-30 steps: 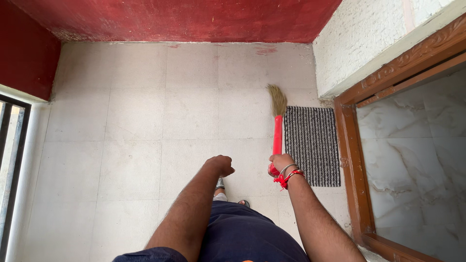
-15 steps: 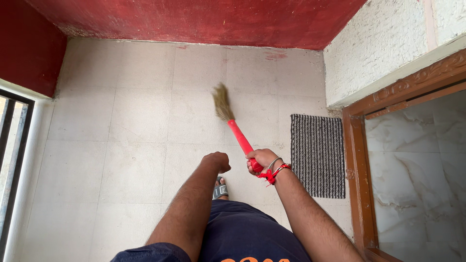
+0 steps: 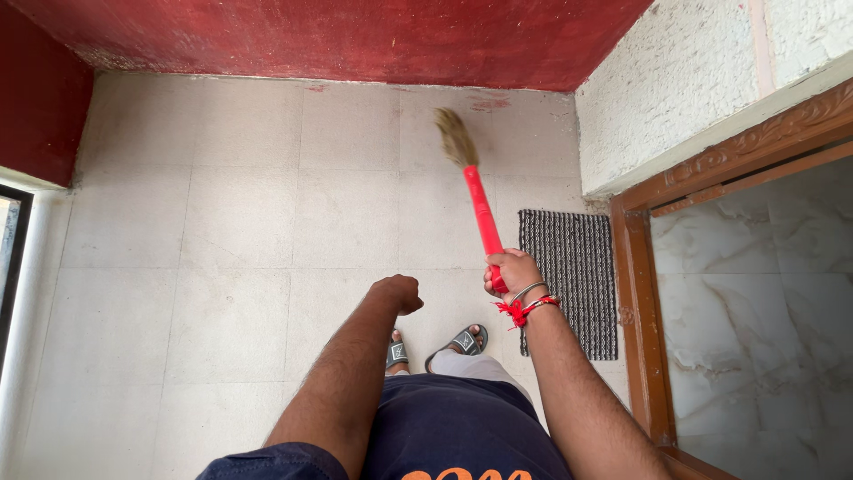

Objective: The person sweeps a tiled floor using a broom, moving debris toward a door.

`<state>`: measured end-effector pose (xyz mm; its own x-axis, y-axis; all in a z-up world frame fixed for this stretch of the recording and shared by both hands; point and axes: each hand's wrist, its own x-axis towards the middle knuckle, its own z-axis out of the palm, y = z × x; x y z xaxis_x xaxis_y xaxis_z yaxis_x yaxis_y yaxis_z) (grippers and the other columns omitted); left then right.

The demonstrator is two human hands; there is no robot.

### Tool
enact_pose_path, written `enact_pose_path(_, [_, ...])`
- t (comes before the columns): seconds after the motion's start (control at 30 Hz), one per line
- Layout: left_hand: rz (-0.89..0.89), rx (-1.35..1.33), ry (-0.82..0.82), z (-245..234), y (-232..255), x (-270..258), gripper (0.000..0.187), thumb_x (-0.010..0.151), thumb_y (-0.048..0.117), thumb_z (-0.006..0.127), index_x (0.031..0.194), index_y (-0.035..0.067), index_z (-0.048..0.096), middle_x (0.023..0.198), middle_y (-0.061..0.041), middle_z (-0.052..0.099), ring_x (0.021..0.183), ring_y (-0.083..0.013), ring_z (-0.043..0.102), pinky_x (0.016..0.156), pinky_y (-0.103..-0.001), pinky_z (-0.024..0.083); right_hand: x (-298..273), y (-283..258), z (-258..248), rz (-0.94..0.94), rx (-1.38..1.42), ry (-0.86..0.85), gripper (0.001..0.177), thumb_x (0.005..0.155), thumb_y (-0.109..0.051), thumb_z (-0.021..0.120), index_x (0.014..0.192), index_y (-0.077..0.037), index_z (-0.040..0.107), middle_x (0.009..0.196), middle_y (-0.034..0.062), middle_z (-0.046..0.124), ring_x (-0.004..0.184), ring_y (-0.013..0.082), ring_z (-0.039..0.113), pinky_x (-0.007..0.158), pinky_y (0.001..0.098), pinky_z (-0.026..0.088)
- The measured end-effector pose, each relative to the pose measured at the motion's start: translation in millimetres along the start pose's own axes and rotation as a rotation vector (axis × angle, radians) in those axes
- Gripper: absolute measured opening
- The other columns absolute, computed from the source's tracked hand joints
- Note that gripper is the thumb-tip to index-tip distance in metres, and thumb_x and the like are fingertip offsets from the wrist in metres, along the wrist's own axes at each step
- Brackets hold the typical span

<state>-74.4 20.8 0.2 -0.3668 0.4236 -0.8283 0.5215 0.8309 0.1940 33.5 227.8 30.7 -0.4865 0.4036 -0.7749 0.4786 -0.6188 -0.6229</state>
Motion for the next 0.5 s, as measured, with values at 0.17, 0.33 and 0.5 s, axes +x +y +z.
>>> enact_pose_path(0.17, [0.015,-0.044,0.009,-12.7,11.1,5.2,0.043,0.101,0.035,0.058,0.138,0.014,0.064,0.143,-0.01,0.063,0.131,-0.0282,0.061,0.109,-0.044,0.051,34.1,-12.3,-39.2,-0.012,-0.019,0.185,0.016,0.09,-0.001,0.063,0.101,0.002,0.052,0.073,0.0097,0.055,0.058,0.018,0.057,0.046,0.0319,0.051])
enact_pose_path(0.33, [-0.026,-0.074,0.008,-18.8,34.7,22.0,0.048,0.101,0.036,0.06,0.143,0.014,0.057,0.146,-0.01,0.059,0.134,-0.0291,0.057,0.111,-0.046,0.049,59.4,-16.0,-65.4,0.088,-0.071,0.26,0.014,0.09,-0.001,0.062,0.101,0.006,0.055,0.074,0.0102,0.057,0.059,0.0194,0.059,0.047,0.0319,0.051])
enact_pose_path(0.5, [-0.019,-0.344,-0.009,-26.7,69.5,40.5,0.058,0.102,0.05,0.052,0.141,0.007,0.056,0.141,-0.018,0.06,0.128,-0.0348,0.061,0.102,-0.052,0.054,66.9,-9.8,-66.9,0.131,-0.313,0.133,0.013,0.089,-0.001,0.063,0.098,0.007,0.058,0.072,0.0122,0.059,0.055,0.0207,0.058,0.045,0.0341,0.053])
